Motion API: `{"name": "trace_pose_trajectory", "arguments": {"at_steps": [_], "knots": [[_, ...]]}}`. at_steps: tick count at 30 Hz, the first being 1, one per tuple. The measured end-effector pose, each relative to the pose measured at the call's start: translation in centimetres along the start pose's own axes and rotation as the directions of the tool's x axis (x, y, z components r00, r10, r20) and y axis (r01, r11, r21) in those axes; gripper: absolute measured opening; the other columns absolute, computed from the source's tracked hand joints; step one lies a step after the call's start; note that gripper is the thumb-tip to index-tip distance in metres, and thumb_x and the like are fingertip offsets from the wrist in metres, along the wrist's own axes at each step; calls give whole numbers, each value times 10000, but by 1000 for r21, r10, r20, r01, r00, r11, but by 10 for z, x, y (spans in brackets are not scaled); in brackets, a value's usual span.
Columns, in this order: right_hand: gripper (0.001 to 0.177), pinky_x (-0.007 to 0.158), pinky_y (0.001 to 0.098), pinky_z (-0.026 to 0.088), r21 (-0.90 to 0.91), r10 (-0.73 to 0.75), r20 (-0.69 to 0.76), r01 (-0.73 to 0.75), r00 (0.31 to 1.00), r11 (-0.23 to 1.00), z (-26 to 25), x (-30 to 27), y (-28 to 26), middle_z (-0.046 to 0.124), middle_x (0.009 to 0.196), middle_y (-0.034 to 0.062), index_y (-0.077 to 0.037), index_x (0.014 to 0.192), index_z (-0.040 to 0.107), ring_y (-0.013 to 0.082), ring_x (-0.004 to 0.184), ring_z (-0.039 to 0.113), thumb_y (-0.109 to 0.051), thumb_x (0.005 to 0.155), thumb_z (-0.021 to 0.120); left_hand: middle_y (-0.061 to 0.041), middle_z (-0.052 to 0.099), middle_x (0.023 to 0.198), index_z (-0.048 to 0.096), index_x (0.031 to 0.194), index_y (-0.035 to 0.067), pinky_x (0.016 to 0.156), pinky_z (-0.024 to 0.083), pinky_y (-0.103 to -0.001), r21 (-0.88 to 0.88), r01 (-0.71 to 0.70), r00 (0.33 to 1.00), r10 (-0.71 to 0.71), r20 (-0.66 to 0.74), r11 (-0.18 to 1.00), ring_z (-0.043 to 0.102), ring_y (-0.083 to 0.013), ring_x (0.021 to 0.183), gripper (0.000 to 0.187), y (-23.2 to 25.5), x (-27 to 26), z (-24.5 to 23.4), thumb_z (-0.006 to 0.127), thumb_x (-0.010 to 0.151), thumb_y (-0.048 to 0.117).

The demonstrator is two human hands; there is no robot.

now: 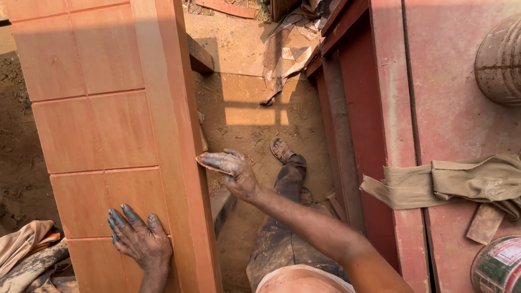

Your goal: The person sands a reddish-brown wooden door panel using a sanding block. They hold the panel with the left hand and rub the surface and edges with the right hand, moving along the frame and panels.

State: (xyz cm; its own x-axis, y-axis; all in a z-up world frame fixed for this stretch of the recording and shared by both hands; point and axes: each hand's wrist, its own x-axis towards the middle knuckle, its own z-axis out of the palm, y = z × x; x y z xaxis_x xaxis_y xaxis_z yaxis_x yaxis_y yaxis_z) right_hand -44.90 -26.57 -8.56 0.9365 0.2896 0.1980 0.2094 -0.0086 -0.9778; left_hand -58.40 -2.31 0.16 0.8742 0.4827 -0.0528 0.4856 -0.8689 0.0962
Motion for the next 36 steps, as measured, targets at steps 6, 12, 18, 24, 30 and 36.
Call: {"name": "trace_pose_trajectory", "arguments": {"at_steps": [6,12,18,24,30,36], "knots": [[683,1208,435,393,18,9,36,-10,999,1000,21,-104,-48,705,1370,34,-167,1352,680,198,1314,645,162,803,441,-219,77,1748,154,1686,100,1237,51,-664,-9,-18,1000,18,-23,1000,73,-388,1616,739,-3,-2,2,348,1088,488],[477,1128,353,541,445,128,-165,-43,978,895,38,-110,-45,677,1348,162,-75,1359,642,197,1317,652,165,988,461,-194,77,1754,174,1687,109,1247,48,-657,-20,-9,1000,9,-20,1000,76,-366,1620,737,-2,-2,0,353,1095,510],[450,904,454,571,127,638,36,-636,769,761,75,-104,-43,647,1354,247,36,1402,575,425,1163,633,58,998,377,-175,77,1758,186,1689,112,1253,47,-649,-29,8,1000,-9,-8,1000,83,-349,1621,728,1,-3,-4,365,1105,508],[489,1134,415,458,44,306,-139,-303,942,952,69,-165,-35,539,1520,216,-17,1504,508,376,1413,535,40,1036,379,-176,79,1757,183,1690,112,1254,43,-653,-24,3,1000,-3,-10,1000,79,-348,1623,723,1,-4,-6,360,1107,503],[419,1077,355,573,-101,-96,-154,81,983,992,37,-45,27,680,1409,112,-161,1382,654,246,1274,702,20,1063,452,-166,81,1760,177,1692,126,1265,50,-641,-32,18,1000,-18,-8,999,85,-347,1622,715,0,-3,-3,357,1119,512],[463,1060,368,493,-8,43,-49,-44,998,999,60,-161,-32,729,1322,46,-170,1250,730,175,1240,688,100,1007,444,-171,66,1760,157,1703,139,1268,52,-647,-8,19,1000,-19,-8,1000,80,-354,1628,695,-3,-3,3,362,1143,495]]}}
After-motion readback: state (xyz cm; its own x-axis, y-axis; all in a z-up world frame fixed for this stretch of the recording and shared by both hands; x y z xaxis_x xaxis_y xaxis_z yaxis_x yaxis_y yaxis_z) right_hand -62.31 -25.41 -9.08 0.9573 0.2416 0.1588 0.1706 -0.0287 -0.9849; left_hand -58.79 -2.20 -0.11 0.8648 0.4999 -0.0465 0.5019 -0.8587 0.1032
